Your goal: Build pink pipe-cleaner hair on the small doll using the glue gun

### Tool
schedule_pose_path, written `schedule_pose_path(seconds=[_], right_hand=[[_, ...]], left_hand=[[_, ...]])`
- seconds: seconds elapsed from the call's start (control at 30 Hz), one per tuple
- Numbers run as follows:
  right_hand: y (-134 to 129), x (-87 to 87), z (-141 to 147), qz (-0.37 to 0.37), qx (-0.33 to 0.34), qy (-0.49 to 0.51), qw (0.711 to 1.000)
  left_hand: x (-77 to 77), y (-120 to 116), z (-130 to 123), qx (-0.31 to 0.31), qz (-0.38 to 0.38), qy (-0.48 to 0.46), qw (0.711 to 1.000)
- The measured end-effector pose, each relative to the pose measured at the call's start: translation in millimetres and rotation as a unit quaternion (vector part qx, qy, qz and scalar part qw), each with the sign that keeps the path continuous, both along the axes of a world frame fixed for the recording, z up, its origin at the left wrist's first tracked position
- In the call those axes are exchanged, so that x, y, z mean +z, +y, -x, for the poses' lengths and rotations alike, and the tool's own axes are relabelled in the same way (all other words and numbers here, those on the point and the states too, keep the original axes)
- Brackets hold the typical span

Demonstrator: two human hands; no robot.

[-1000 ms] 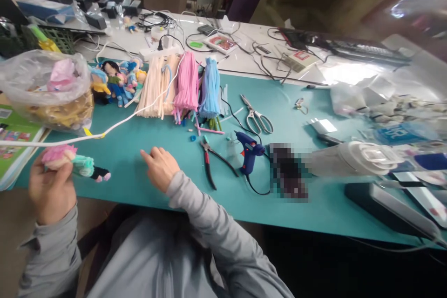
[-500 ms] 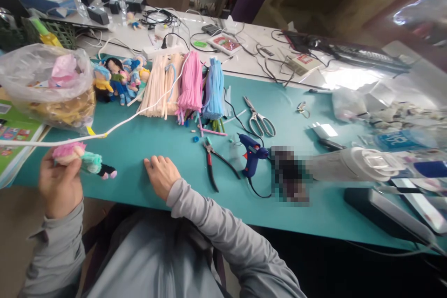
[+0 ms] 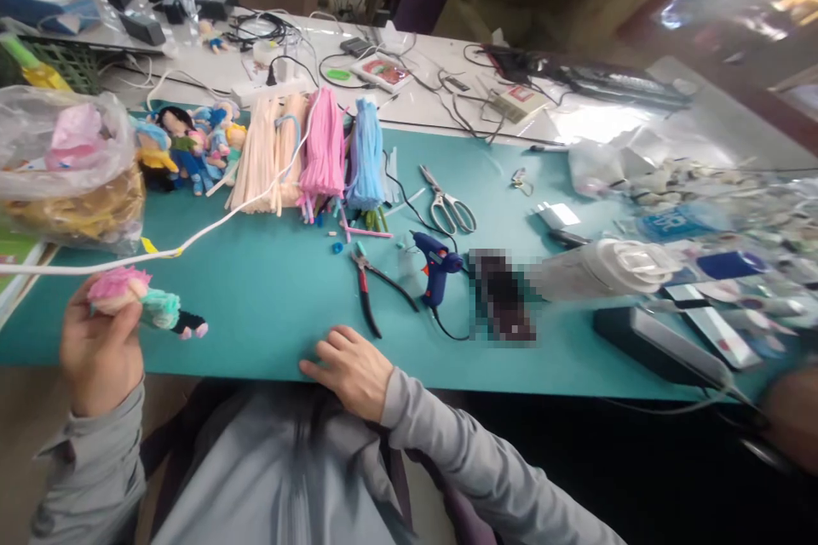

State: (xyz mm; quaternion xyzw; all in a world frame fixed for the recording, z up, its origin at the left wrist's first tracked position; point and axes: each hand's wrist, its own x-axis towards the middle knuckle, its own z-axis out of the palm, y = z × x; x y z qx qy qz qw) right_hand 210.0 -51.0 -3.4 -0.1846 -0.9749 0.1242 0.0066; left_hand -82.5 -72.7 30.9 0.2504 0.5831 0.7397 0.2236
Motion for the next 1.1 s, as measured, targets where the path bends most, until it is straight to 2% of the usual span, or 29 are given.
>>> schedule_pose_path(seconds=[0.1, 0.23, 0.33, 0.4, 0.5, 0.6, 0.7, 0.8, 0.93, 1.1], right_hand=[[-16, -9.9, -39, -0.025, -0.035, 0.056, 0.997], [-42, -20.1, -95, -0.087, -0.117, 0.147, 0.978], [-61, -19.4, -137, -0.165, -0.221, 0.149, 0.95], [-72, -14.8, -160, -0.21, -0.314, 0.125, 0.917], [-82, -7.9, -179, -0.236, -0.408, 0.08, 0.878], [-82, -6.1, -176, -0.24, -0.454, 0.061, 0.856], [-72, -6.7, -155, -0.222, -0.487, 0.065, 0.842], [-54, -5.0, -125, -0.168, -0.48, 0.029, 0.861], [-29, 1.2, -90, -0.11, -0.453, -0.08, 0.881], [-12, 10.5, -65, -0.035, -0.454, -0.18, 0.872]], left_hand=[[-2.2, 3, -10, -0.005, 0.0, -0.079, 0.997], [-4.4, 9, -24, -0.034, 0.032, -0.109, 0.993], [-4.3, 14, -33, -0.054, 0.057, -0.123, 0.989], [-5.0, 16, -36, -0.064, 0.075, -0.127, 0.987], [-8.0, 18, -39, -0.08, 0.092, -0.121, 0.985], [-11.2, 19, -41, -0.095, 0.098, -0.105, 0.985], [-10.6, 18, -44, -0.108, 0.116, -0.099, 0.982], [-7.2, 15, -47, -0.115, 0.14, -0.106, 0.978], [-5.8, 12, -49, -0.116, 0.152, -0.097, 0.977], [-7.8, 8, -48, -0.133, 0.151, -0.077, 0.977]])
